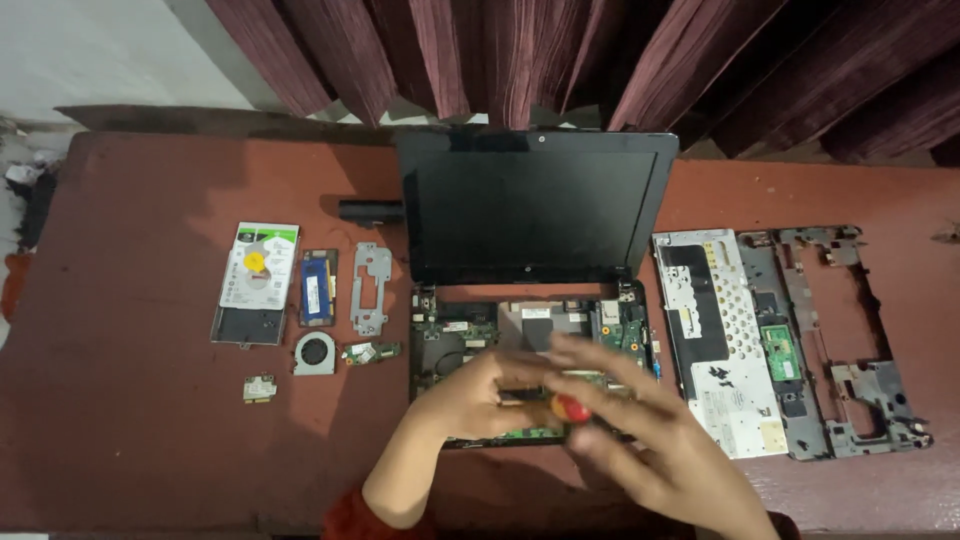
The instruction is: Disassembling and manipulating internal components of a laptop using a screwdriver.
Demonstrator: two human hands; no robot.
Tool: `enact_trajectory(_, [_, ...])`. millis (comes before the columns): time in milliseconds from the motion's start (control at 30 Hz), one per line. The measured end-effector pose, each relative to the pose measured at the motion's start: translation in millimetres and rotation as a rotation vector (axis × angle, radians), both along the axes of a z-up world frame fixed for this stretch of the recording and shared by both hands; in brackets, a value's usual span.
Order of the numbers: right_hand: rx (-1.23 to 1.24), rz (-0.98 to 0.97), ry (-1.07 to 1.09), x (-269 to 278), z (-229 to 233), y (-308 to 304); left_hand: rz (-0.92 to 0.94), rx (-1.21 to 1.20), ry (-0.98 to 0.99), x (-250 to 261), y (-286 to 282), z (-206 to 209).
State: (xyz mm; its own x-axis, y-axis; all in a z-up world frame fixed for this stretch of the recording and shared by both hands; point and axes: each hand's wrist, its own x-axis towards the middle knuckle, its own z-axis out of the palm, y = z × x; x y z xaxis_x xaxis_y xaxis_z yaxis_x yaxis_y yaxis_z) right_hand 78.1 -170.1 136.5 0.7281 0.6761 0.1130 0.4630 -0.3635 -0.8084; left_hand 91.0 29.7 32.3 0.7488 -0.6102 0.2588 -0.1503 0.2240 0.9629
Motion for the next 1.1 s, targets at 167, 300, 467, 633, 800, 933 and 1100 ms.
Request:
enact_trajectory(167, [0.008,-0.03,-0.094,-1.9,-19.5,-6.5,0.045,0.013,-0.051,0.5,-5.5,-0.9])
enact_trajectory(300, [0.009,-0.071,0.009,-2.3,-12.5,-9.4,-0.045,0.016,0.064,-1.1,-0.2,5.2])
enact_trajectory(467, [0.056,-0.079,-0.038,-5.1,-15.6,-7.3,-0.025,0.051,0.03,0.6,-3.5,-5.8])
enact_trajectory(633, [0.117,-0.059,-0.025,-3.7,-18.0,-5.0,0.071,0.086,-0.07,-0.1,-8.5,-5.5])
enact_trajectory(800, [0.162,-0.106,0.073,-5.8,-18.0,-6.2,-0.068,-0.035,0.08,-2.9,-0.7,-0.3])
enact_trajectory(933, [0.112,-0.104,-0.096,-4.2,-17.6,-1.1,0.008,0.041,0.064,-4.9,0.1,-2.5])
enact_trajectory(1100, [0.189,-0.067,-0.05,-5.7,-15.0,2.1,0.001,0.068,-0.006,-1.4,-1.3,0.6])
